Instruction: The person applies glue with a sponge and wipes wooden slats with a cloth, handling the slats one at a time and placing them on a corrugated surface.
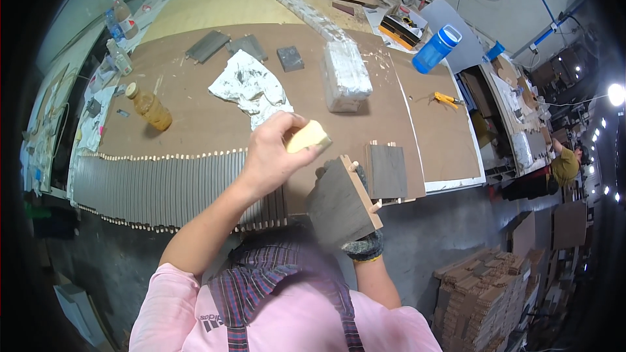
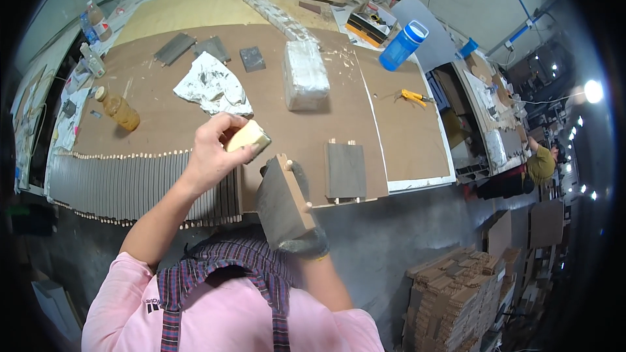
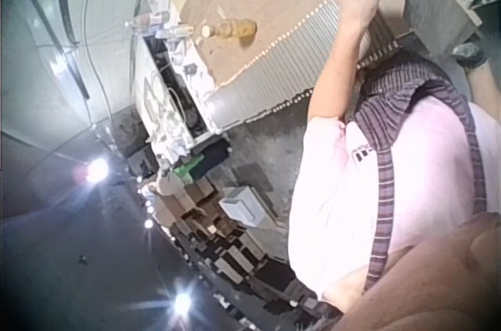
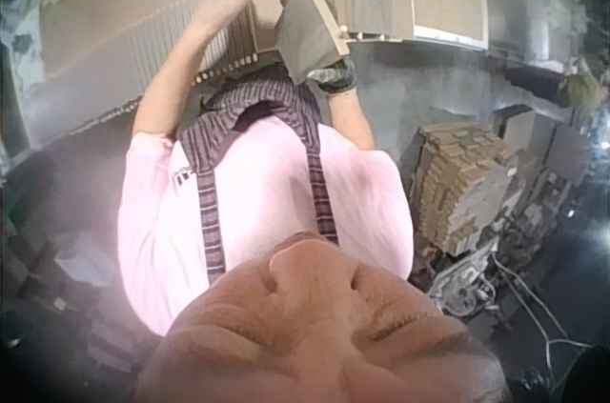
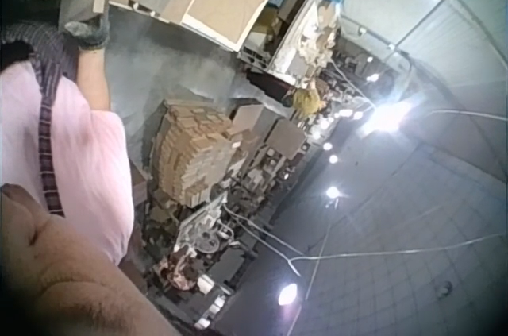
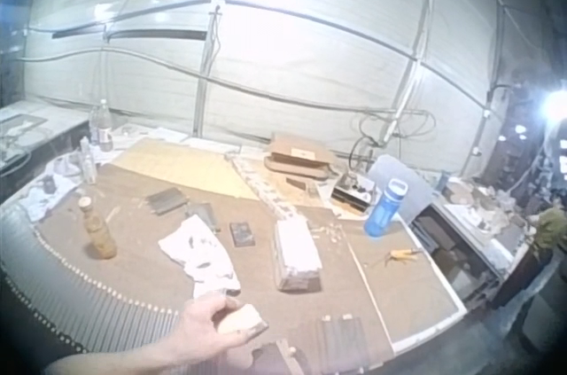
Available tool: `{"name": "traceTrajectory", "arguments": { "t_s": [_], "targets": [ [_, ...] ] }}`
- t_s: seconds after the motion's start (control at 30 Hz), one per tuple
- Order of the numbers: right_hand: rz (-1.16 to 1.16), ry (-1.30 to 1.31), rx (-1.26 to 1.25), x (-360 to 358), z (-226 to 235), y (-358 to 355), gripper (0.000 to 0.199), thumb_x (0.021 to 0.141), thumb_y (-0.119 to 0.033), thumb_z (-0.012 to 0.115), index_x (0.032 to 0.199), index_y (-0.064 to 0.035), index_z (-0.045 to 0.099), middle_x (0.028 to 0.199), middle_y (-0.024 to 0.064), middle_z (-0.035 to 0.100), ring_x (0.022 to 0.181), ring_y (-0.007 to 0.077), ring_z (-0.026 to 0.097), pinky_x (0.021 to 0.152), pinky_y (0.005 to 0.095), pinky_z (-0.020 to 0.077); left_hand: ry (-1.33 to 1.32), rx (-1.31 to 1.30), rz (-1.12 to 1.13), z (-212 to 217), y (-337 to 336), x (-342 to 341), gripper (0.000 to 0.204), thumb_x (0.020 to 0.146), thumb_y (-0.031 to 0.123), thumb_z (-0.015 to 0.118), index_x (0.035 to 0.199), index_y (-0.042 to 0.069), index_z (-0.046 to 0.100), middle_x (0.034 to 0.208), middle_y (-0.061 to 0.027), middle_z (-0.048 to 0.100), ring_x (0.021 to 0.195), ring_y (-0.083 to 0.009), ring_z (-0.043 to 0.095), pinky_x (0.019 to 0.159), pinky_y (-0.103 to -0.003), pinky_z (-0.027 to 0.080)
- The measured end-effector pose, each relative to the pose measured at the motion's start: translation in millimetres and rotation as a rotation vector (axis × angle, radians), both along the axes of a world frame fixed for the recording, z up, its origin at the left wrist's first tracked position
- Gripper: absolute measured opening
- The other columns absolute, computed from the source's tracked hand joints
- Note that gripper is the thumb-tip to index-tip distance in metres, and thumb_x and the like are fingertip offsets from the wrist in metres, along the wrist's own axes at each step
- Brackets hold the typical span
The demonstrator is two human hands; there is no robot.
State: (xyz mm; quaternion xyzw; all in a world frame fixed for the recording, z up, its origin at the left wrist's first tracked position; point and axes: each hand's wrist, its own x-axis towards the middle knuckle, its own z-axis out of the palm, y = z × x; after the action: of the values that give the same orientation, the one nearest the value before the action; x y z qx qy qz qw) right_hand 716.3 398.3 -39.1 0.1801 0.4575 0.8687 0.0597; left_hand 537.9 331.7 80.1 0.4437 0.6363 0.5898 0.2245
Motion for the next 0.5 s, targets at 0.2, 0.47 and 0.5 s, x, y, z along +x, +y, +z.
{"name": "traceTrajectory", "arguments": {
  "t_s": [0.2, 0.47, 0.5],
  "targets": [
    [-0.191, -0.556, 0.668, 17.2, 37.7, -6.5, 0.097, 0.084, -0.065, 0.061, 0.154, -0.0052, 0.029, 0.151, 0.0210, 0.041, 0.140, 0.0417, 0.038, 0.115, 0.0561, 0.0335, 0.172, -0.013, -0.064, -14.6, -1.3, -12.6, 0.036, 0.076, 0.014, 0.080, 0.104, -0.004, 0.065, 0.094, -0.0078, 0.064, 0.084, -0.0144, 0.063, 0.076, -0.029, 0.052],
    [-0.304, -0.796, 1.181, 19.5, 64.9, -8.5, 0.084, 0.081, -0.031, 0.075, 0.151, -0.0056, 0.034, 0.147, 0.0195, 0.043, 0.133, 0.0379, 0.048, 0.109, 0.0565, 0.0422, 0.317, 0.061, -0.101, -7.2, -10.6, -30.6, 0.040, 0.075, 0.010, 0.077, 0.112, -0.004, 0.067, 0.102, -0.0103, 0.065, 0.093, -0.0186, 0.063, 0.083, -0.031, 0.050],
    [-0.260, -0.916, 1.241, 21.0, 65.0, -8.2, 0.089, 0.075, -0.022, 0.080, 0.150, -0.0050, 0.035, 0.146, 0.0201, 0.044, 0.132, 0.0390, 0.049, 0.108, 0.0573, 0.0441, 0.301, 0.062, -0.093, -7.7, -10.4, -32.8, 0.040, 0.075, 0.010, 0.077, 0.112, -0.004, 0.067, 0.102, -0.0103, 0.065, 0.093, -0.0186, 0.063, 0.083, -0.031, 0.050]
  ]
}}
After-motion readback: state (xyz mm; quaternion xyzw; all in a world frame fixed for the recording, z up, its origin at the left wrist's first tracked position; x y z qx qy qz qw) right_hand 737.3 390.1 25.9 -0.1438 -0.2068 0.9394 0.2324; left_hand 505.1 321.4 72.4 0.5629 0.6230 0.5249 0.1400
